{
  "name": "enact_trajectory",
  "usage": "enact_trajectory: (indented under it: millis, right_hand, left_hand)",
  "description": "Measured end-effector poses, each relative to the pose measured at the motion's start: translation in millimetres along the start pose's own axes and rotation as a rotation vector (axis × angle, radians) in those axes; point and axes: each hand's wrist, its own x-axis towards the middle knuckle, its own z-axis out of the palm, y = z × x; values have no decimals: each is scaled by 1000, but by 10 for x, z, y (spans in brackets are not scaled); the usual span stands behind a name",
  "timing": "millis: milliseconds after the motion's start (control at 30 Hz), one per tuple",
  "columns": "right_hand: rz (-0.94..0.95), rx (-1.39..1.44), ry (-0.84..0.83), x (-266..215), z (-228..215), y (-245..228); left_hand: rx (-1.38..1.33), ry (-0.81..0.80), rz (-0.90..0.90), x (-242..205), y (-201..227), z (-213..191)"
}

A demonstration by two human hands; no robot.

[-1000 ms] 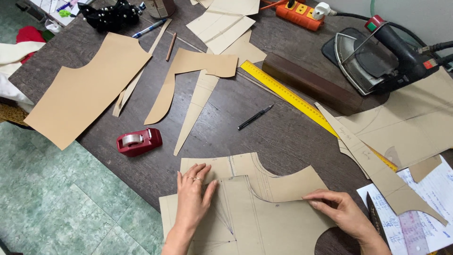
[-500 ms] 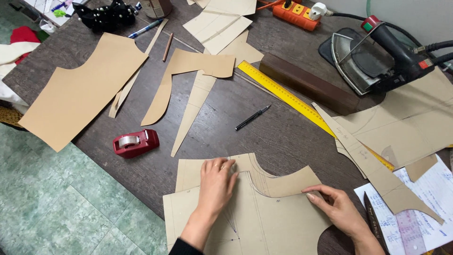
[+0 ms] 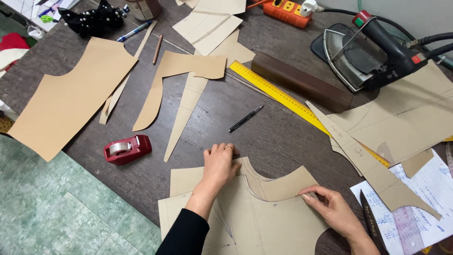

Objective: The person measures and marks a cardboard pattern piece on a work table using a flexible measuring tape and a pen. They align the tape along the pattern's edges and curves, make marks, and reposition the pattern to measure different sections.

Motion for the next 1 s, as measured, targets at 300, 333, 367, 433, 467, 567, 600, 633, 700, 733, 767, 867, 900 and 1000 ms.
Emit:
enact_trajectory:
  millis: [300, 333, 367, 433, 467, 567, 600, 633, 700, 733, 767, 867, 900, 1000]
  right_hand:
    - [30, 1, 38, 8, 10, 4]
    - [31, 2, 37, 11, 10, 8]
    - [15, -25, 40, 14, 10, 12]
    - [1, -52, 44, 29, 7, 39]
    - [-14, -58, 58, 43, 5, 56]
    - [-42, -8, 94, 108, -6, 115]
    - [-58, 49, 114, 138, -5, 130]
    - [-58, 49, 115, 145, 0, 56]
    - [-50, 98, 174, 154, -5, -86]
    - [-50, 97, 178, 151, -13, -146]
    - [-11, 87, 199, 147, -20, -206]
    - [18, 102, 216, 184, -19, -217]
    - [9, 124, 218, 202, -18, -190]
    - [-42, 109, 195, 265, -27, -74]
  left_hand:
    - [-158, -170, -34, -22, 5, -221]
    - [-157, -171, -36, -23, 6, -223]
    - [-145, -151, -22, -23, 7, -224]
    - [-134, -133, -9, -32, 41, -259]
    - [-127, -115, 4, -36, 73, -300]
    - [-70, 37, 71, -8, 148, -297]
    - [-17, 174, 124, 8, 164, -284]
    - [-18, 175, 125, -29, 230, -365]
    - [-152, 486, 187, -95, 376, -519]
    - [-155, 487, 190, -126, 376, -485]
    - [-126, 503, 230, -157, 374, -452]
    - [-78, 443, 268, -379, 368, -369]
    - [-62, 366, 268, -471, 369, -341]
    - [62, 296, 234, -744, 256, -50]
